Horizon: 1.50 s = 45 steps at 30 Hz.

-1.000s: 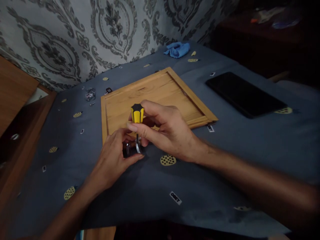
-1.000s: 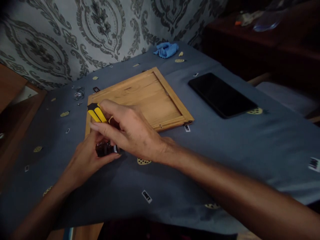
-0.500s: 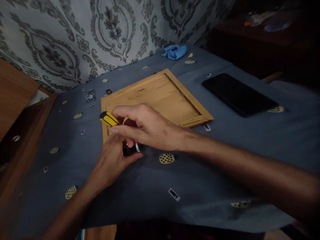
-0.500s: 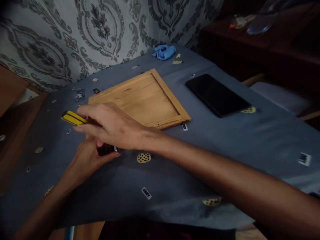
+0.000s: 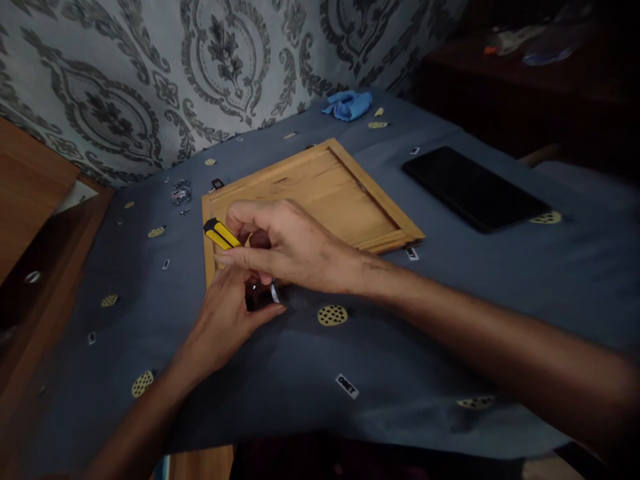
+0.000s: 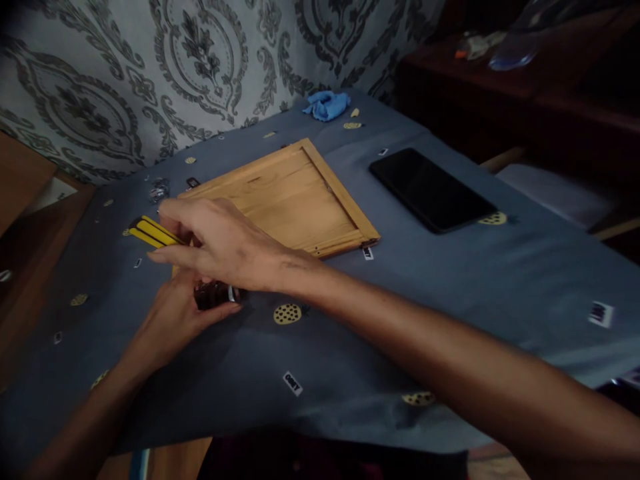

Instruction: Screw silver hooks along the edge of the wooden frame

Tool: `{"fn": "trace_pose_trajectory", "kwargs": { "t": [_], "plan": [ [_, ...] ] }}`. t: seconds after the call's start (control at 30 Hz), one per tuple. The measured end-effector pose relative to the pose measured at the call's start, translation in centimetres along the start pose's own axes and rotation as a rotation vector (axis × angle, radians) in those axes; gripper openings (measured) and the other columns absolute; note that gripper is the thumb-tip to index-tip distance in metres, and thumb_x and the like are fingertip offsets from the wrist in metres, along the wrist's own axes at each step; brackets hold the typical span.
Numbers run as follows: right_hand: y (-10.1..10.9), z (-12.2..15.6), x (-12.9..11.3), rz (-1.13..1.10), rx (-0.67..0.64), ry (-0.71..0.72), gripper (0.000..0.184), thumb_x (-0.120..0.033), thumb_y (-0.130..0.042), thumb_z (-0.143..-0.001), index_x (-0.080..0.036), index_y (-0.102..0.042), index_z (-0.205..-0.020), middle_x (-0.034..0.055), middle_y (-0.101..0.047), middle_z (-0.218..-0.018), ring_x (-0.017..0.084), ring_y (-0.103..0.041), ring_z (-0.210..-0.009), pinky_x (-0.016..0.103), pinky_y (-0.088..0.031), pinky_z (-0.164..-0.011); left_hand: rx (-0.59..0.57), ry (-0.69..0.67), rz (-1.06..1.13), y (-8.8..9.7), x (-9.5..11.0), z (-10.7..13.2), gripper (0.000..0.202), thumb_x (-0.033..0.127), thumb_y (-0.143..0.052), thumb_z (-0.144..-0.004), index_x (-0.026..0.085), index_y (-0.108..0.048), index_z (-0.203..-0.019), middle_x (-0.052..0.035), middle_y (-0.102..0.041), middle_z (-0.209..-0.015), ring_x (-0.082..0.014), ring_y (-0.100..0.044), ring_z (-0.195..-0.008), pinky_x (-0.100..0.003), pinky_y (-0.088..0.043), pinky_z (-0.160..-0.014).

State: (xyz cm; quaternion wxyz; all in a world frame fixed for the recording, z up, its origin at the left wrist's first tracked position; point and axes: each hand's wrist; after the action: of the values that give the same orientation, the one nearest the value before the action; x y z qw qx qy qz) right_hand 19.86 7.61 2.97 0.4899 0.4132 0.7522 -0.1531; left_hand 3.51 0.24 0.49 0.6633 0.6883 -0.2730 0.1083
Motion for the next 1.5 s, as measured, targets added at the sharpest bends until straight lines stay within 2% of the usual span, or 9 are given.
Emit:
{"fn": "trace_pose_trajectory", "kwargs": {
  "t": [0.17, 0.4, 0.57, 0.7, 0.87, 0.97, 1.17, 1.37, 1.5],
  "plan": [
    [0.0, -0.2, 0.1, -0.009, -0.010, -0.009, 0.032, -0.028, -0.071, -0.091, -0.021, -0.043, -0.076, -0.0058, -0.051, -0.069, 0.009, -0.050, -0.065, 0.019, -0.041, -0.053, 0.019, -0.004, 0.007, -0.1, -0.2, 0.1, 0.033, 0.036, -0.081, -0.078, 0.025, -0.057, -0.097, -0.0039, -0.067, -0.093, -0.0290, -0.067, -0.084, -0.046, -0.057, -0.077],
    [0.9, 0.4, -0.5, -0.114, -0.113, -0.006, 0.028, -0.023, -0.056, -0.100, -0.021, -0.043, -0.075, -0.0067, -0.053, -0.063, 0.006, -0.054, -0.055, 0.017, -0.040, -0.049, 0.004, 0.030, -0.007, 0.1, 0.3, 0.0, 0.035, 0.032, -0.085, -0.075, 0.023, -0.056, -0.093, -0.0044, -0.068, -0.096, -0.0314, -0.067, -0.092, -0.049, -0.055, -0.081],
    [0.4, 0.3, -0.3, -0.259, -0.036, -0.048, 0.029, -0.018, -0.068, -0.091, -0.020, -0.044, -0.074, -0.0092, -0.051, -0.061, 0.004, -0.051, -0.047, 0.016, -0.039, -0.043, 0.006, 0.015, 0.027, 0.0, 0.0, 0.1, 0.037, 0.030, -0.083, -0.077, 0.023, -0.056, -0.102, -0.0037, -0.067, -0.101, -0.0296, -0.067, -0.096, -0.047, -0.055, -0.085],
    [0.4, 0.3, -0.3, -0.304, 0.020, -0.083, 0.040, -0.024, -0.080, -0.083, -0.022, -0.041, -0.074, -0.0111, -0.047, -0.060, 0.004, -0.049, -0.044, 0.016, -0.038, -0.040, -0.005, -0.008, 0.045, -0.1, -0.2, 0.2, 0.040, 0.028, -0.084, -0.078, 0.024, -0.056, -0.106, -0.0025, -0.067, -0.102, -0.0285, -0.067, -0.099, -0.046, -0.055, -0.089],
    [1.6, 0.5, -1.0, -0.240, -0.115, -0.116, 0.017, -0.021, -0.066, -0.094, -0.018, -0.053, -0.083, -0.0059, -0.057, -0.068, 0.007, -0.059, -0.057, 0.019, -0.046, -0.050, 0.018, 0.011, 0.024, -0.2, -0.2, 0.2, 0.044, 0.028, -0.085, -0.076, 0.024, -0.056, -0.109, -0.0035, -0.068, -0.102, -0.0306, -0.068, -0.098, -0.049, -0.056, -0.087],
    [1.8, 0.6, -1.3, -0.240, -0.151, -0.139, 0.016, -0.022, -0.066, -0.094, -0.016, -0.057, -0.083, -0.0054, -0.057, -0.068, 0.007, -0.059, -0.060, 0.018, -0.047, -0.053, 0.016, -0.027, 0.036, -0.2, -0.4, 0.2, 0.047, 0.030, -0.083, -0.078, 0.025, -0.054, -0.115, -0.0043, -0.068, -0.106, -0.0307, -0.068, -0.100, -0.050, -0.057, -0.088],
    [0.5, 0.7, -0.8, -0.356, 0.000, -0.134, 0.043, -0.032, -0.081, -0.084, -0.021, -0.040, -0.073, -0.0093, -0.048, -0.062, 0.005, -0.048, -0.051, 0.016, -0.042, -0.044, -0.008, -0.021, 0.022, -0.2, -0.4, 0.2, 0.033, 0.031, -0.082, -0.079, 0.023, -0.059, -0.101, -0.0031, -0.068, -0.100, -0.0305, -0.068, -0.100, -0.048, -0.056, -0.088],
    [0.6, 0.6, -1.6, -0.185, 0.309, -0.050, 0.051, -0.045, -0.081, -0.083, -0.023, -0.036, -0.074, -0.0083, -0.042, -0.067, 0.005, -0.046, -0.052, 0.017, -0.041, -0.044, -0.004, 0.022, 0.027, -0.1, -0.3, 0.3, 0.045, 0.031, -0.086, -0.076, 0.024, -0.055, -0.109, -0.0022, -0.070, -0.104, -0.0292, -0.067, -0.104, -0.047, -0.054, -0.092],
    [1.1, 0.6, -1.7, -0.102, 0.276, -0.043, 0.049, -0.046, -0.077, -0.087, -0.023, -0.036, -0.074, -0.0072, -0.040, -0.068, 0.006, -0.043, -0.055, 0.018, -0.041, -0.046, -0.005, 0.011, 0.039, -0.1, -0.3, 0.3, 0.044, 0.032, -0.086, -0.076, 0.025, -0.055, -0.107, -0.0034, -0.070, -0.109, -0.0285, -0.068, -0.105, -0.046, -0.053, -0.093]
  ]
}}
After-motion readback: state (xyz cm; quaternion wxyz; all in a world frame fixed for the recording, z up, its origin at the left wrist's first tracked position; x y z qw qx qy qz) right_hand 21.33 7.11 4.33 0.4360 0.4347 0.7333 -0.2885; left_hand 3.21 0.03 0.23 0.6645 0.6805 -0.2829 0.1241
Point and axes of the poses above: each hand's wrist, its own z-axis away from the middle knuckle, its own y-axis out of the back of the hand, x = y × z
